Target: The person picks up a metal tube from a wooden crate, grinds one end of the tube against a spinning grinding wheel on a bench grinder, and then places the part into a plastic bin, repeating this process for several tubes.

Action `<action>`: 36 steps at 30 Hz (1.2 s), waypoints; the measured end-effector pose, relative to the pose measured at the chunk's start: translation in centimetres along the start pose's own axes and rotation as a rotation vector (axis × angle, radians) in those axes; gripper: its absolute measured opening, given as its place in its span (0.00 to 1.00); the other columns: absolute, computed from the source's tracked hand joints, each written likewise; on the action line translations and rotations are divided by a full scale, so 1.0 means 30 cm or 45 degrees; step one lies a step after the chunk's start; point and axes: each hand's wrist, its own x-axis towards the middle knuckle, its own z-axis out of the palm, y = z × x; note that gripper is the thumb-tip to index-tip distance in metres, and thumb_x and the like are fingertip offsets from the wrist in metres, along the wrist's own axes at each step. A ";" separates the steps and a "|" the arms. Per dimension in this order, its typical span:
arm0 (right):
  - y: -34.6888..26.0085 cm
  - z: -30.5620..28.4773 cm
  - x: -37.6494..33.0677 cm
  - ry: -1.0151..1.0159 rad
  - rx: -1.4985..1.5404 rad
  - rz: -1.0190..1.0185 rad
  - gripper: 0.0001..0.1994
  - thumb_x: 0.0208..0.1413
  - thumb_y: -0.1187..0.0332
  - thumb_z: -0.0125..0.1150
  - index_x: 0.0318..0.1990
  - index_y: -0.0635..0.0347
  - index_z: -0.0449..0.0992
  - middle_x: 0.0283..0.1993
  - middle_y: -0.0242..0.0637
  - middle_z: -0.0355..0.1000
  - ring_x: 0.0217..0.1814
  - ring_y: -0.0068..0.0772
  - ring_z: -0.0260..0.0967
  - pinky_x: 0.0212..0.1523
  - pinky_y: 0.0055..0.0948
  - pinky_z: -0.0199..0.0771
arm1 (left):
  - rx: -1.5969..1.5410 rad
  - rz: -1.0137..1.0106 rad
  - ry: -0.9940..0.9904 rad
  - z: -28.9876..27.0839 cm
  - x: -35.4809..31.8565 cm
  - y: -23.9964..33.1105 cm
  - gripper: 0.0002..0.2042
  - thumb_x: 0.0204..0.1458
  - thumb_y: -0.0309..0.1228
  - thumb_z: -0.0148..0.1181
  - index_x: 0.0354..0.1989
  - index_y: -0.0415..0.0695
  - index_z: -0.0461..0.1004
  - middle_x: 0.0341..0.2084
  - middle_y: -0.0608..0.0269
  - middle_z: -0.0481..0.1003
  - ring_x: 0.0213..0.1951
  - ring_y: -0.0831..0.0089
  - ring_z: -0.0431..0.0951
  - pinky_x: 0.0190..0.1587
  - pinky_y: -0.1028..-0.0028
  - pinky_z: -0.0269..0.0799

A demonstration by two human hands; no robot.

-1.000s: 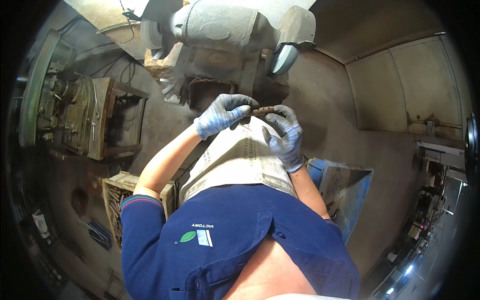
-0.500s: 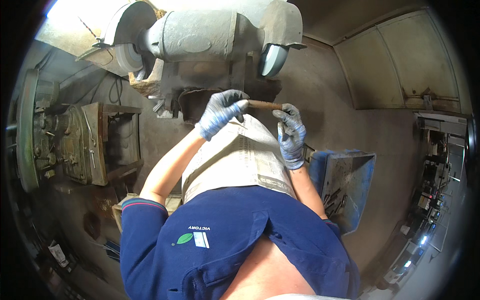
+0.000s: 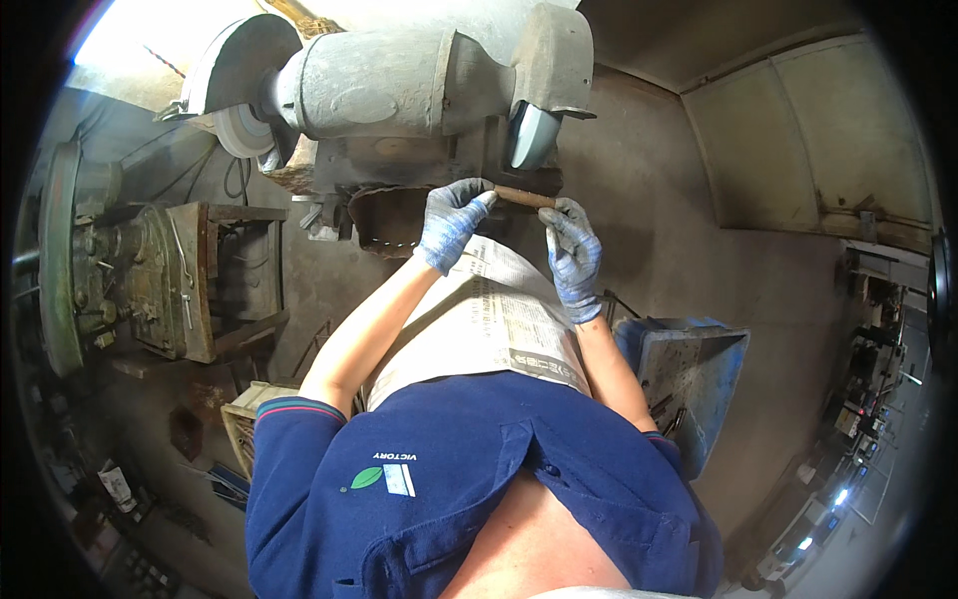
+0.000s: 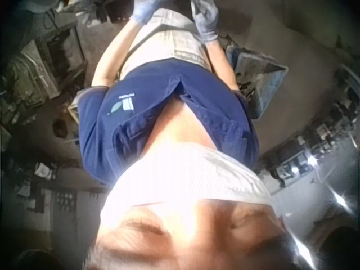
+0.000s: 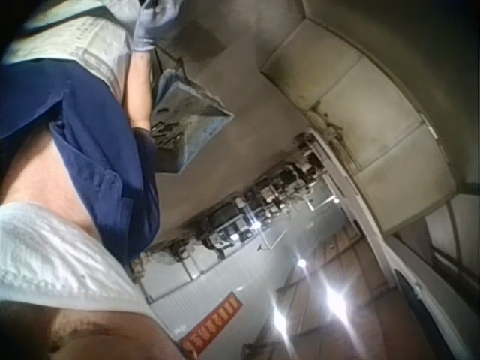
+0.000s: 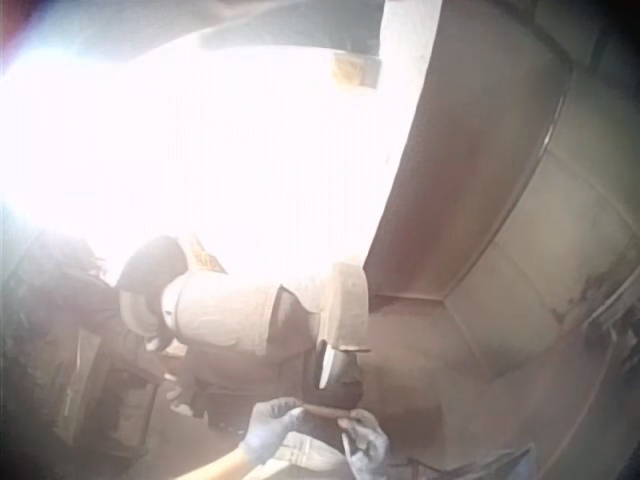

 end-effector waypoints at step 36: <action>0.212 0.002 0.073 0.106 0.290 0.475 0.06 0.53 0.74 0.59 0.37 0.64 0.79 0.36 0.37 0.77 0.39 0.24 0.73 0.42 0.24 0.70 | -0.080 -0.094 0.232 0.075 0.177 -0.113 0.05 0.51 0.22 0.56 0.32 0.33 0.76 0.25 0.59 0.77 0.23 0.77 0.75 0.29 0.80 0.73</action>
